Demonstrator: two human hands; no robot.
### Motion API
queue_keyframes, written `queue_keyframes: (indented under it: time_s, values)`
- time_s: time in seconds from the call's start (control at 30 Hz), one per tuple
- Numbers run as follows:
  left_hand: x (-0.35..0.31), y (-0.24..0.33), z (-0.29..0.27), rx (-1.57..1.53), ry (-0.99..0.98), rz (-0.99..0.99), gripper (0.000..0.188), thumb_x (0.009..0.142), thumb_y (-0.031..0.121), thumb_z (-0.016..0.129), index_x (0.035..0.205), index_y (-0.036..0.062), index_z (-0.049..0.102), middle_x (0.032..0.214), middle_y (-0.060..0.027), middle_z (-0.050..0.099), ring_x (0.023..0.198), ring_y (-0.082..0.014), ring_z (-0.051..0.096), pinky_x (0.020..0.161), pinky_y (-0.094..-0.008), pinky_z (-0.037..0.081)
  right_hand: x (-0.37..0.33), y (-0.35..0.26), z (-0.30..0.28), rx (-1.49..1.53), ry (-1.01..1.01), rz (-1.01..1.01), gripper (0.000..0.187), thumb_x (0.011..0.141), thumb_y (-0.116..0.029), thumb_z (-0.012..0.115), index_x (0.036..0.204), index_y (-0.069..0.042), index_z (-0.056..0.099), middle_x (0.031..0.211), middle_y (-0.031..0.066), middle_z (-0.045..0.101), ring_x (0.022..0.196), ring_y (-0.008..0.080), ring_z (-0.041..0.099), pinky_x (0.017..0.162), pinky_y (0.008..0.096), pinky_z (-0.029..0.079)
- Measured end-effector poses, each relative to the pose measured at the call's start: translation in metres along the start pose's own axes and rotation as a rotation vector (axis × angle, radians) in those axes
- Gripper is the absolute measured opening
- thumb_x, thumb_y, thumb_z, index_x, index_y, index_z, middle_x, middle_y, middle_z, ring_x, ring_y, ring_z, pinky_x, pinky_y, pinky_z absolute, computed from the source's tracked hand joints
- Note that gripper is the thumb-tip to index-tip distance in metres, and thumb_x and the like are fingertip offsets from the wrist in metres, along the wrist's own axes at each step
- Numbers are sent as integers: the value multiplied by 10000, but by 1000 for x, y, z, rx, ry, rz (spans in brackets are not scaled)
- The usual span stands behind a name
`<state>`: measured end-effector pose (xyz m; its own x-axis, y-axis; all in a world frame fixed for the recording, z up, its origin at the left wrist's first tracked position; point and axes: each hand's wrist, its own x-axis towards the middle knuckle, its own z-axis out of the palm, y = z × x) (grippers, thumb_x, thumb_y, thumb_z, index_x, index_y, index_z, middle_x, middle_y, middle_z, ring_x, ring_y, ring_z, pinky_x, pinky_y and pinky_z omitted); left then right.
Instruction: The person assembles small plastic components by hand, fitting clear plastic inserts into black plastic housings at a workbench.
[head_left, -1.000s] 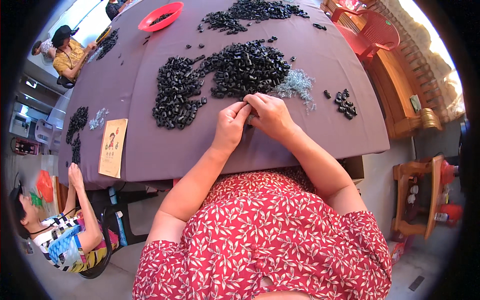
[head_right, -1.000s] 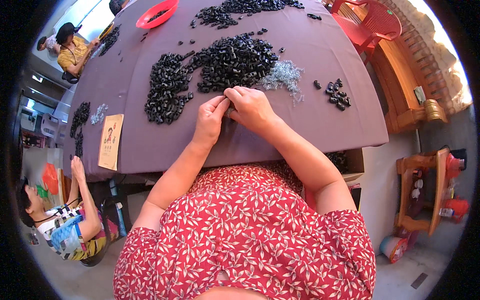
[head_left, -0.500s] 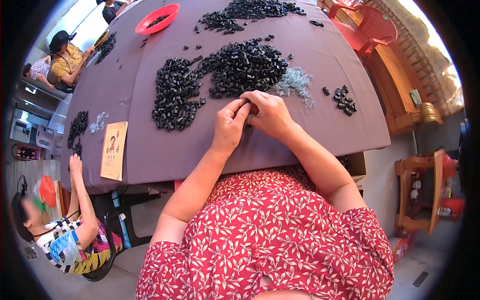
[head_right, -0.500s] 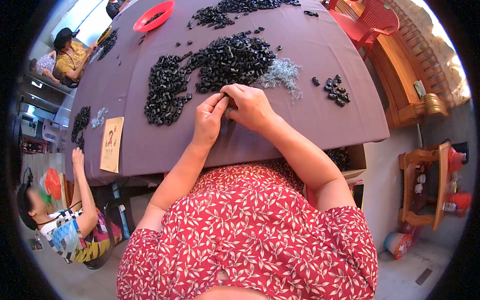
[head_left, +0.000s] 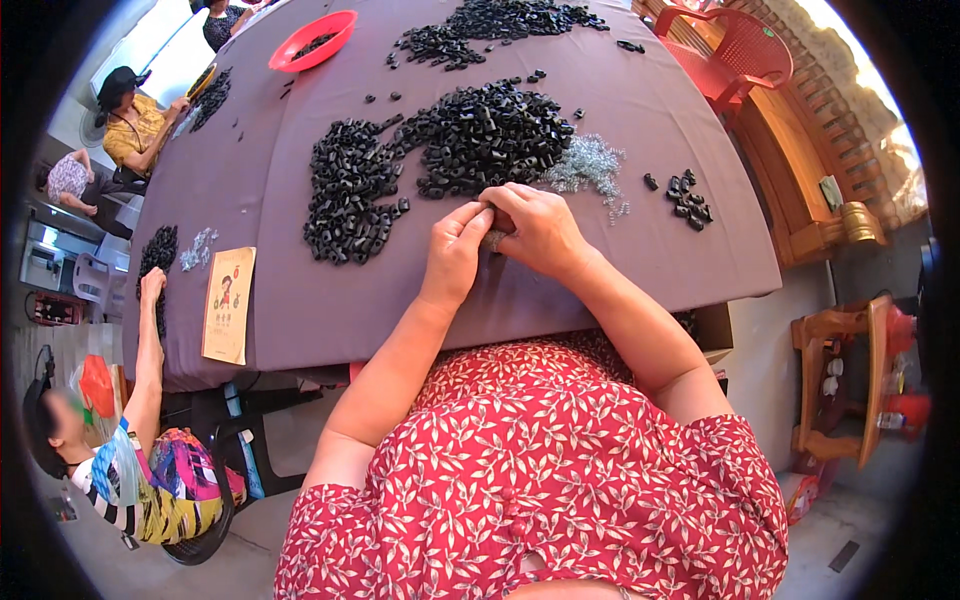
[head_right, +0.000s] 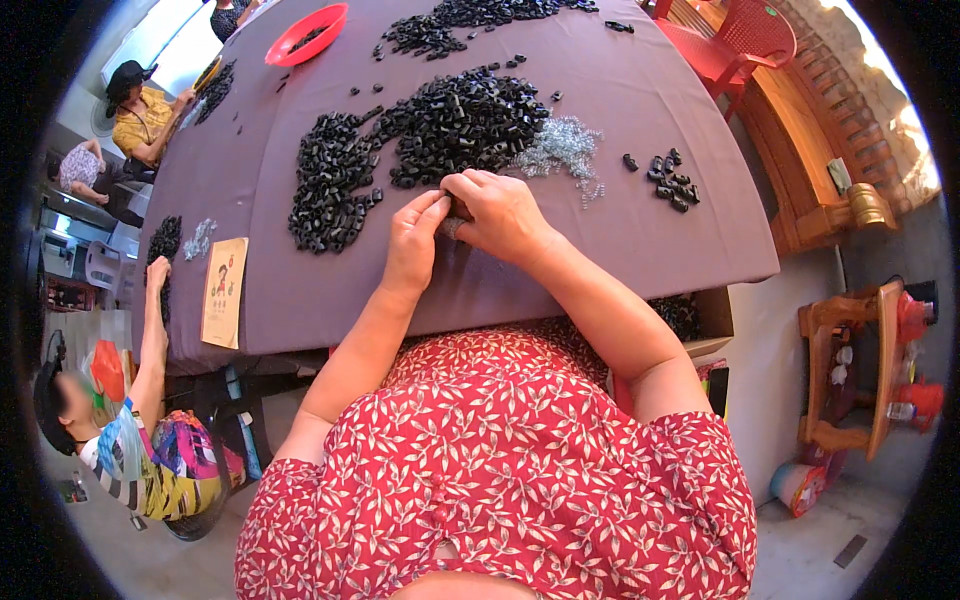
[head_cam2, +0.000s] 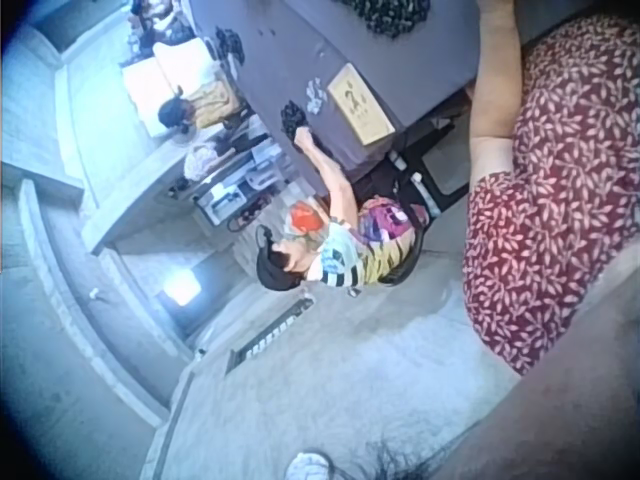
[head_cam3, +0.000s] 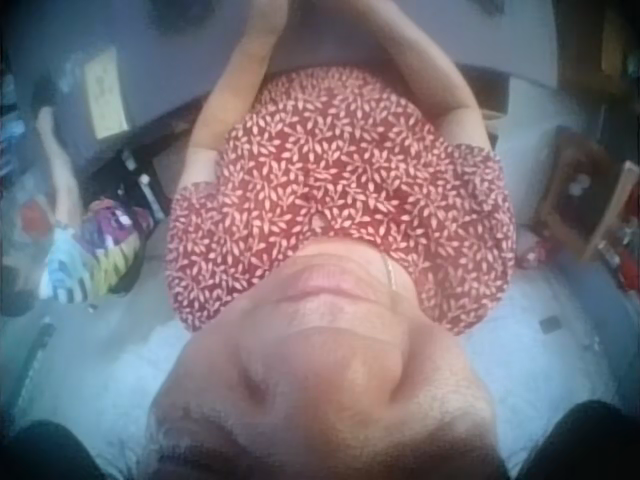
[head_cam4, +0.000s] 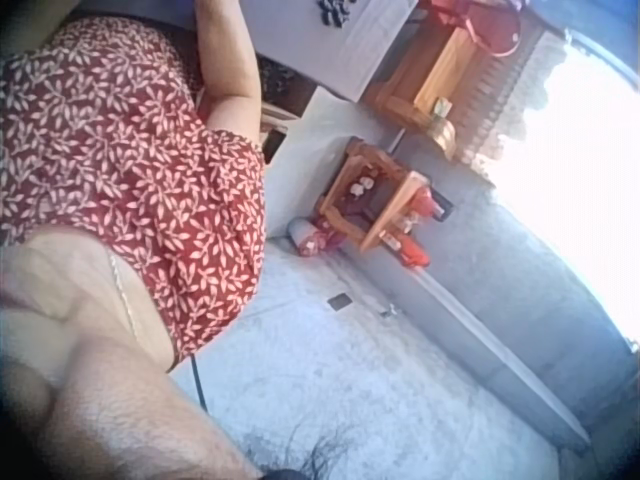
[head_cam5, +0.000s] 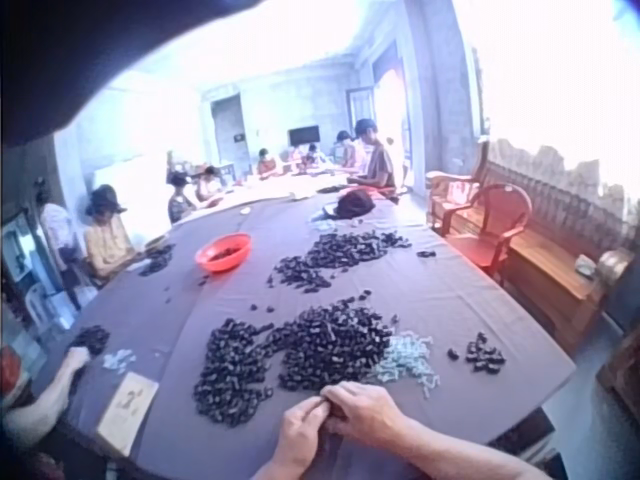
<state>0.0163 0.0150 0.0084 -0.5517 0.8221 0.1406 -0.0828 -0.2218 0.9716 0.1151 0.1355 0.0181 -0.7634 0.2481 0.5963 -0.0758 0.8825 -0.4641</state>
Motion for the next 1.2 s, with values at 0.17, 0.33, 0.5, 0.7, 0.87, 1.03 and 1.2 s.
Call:
queue_keyframes:
  time_s: [0.17,0.33,0.5,0.7,0.87,1.03,1.2]
  values:
    - [2,-6,-9,-39,-4,-42,231,997,114,517,971,-30,696,910,12,667,834,-51,573,748,-213,461,1,-1,0,16,10,-13,399,644,-73,753,1022,-70,626,789,63,593,672,230,626,622,355,525]
    - [2,-6,-7,7,23,-6,228,992,114,535,947,-31,704,886,15,667,806,-48,568,726,-216,460,1,-2,1,15,20,-21,411,641,-58,748,1031,-66,621,785,60,593,666,223,624,623,352,523]
    - [3,-6,-7,3,24,-39,227,994,124,547,959,-30,709,884,17,667,808,-46,570,725,-211,463,1,-3,2,9,2,-8,406,635,-54,738,1021,-54,610,804,77,604,685,250,629,641,365,530]
    - [3,-1,-2,-3,-34,-78,227,1008,151,558,1016,-26,701,909,16,667,816,-41,566,716,-201,459,0,2,0,3,1,-33,422,613,-33,714,1018,-37,596,886,122,641,800,328,646,687,401,537]
    - [4,-6,-7,8,-49,-85,214,1006,148,568,1021,-21,698,919,15,667,819,-37,560,712,-197,453,0,1,1,11,-18,-29,421,616,-31,711,1020,-25,590,902,132,645,827,339,650,706,409,539]
    - [4,-1,-3,5,-62,-88,228,1012,166,561,1004,-18,695,907,19,659,805,-32,550,709,-194,448,-1,2,2,-9,-28,-28,415,626,-30,706,1023,-26,587,899,141,644,819,346,651,710,413,539]
    - [6,-3,-10,-19,-100,-145,243,1022,188,539,947,9,686,845,42,618,743,-25,507,656,-200,414,-1,3,3,16,13,-35,394,652,-29,698,1029,-28,584,894,147,643,798,354,650,701,421,536]
